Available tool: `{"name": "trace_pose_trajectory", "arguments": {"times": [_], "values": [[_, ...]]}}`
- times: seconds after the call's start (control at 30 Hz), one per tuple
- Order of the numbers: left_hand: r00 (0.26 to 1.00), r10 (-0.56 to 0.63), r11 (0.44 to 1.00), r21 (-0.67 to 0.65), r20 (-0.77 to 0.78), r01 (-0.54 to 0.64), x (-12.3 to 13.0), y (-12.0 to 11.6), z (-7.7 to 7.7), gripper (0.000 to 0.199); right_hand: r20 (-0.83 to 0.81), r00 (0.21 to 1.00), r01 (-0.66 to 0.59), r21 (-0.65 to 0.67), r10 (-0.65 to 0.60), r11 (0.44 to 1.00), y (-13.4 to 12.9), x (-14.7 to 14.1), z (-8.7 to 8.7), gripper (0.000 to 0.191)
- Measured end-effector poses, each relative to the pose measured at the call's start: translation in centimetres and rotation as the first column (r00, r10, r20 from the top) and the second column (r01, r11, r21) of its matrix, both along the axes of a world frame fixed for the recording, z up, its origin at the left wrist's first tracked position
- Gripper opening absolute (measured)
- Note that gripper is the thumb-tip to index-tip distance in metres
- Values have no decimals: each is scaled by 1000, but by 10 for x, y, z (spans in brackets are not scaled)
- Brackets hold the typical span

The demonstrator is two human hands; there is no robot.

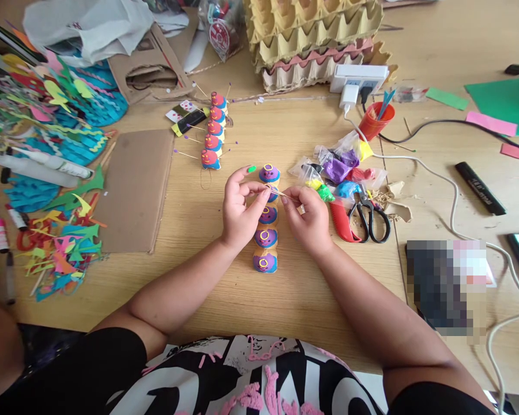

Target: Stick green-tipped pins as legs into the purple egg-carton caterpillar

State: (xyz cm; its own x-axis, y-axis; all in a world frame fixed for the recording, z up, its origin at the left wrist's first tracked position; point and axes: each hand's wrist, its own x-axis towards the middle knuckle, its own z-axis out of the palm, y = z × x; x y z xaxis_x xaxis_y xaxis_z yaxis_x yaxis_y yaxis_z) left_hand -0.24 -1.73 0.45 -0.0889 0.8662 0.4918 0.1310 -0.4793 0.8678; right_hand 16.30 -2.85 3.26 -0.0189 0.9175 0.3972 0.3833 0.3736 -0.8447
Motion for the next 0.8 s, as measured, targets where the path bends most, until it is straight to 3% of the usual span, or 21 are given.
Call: {"name": "trace_pose_trajectory", "arguments": {"times": [0.8], "values": [[998,-28,1000,-5,53,29,1,0,0,52,-20,1000,-24,-16,24,1000,-1,-2,0,31]]}}
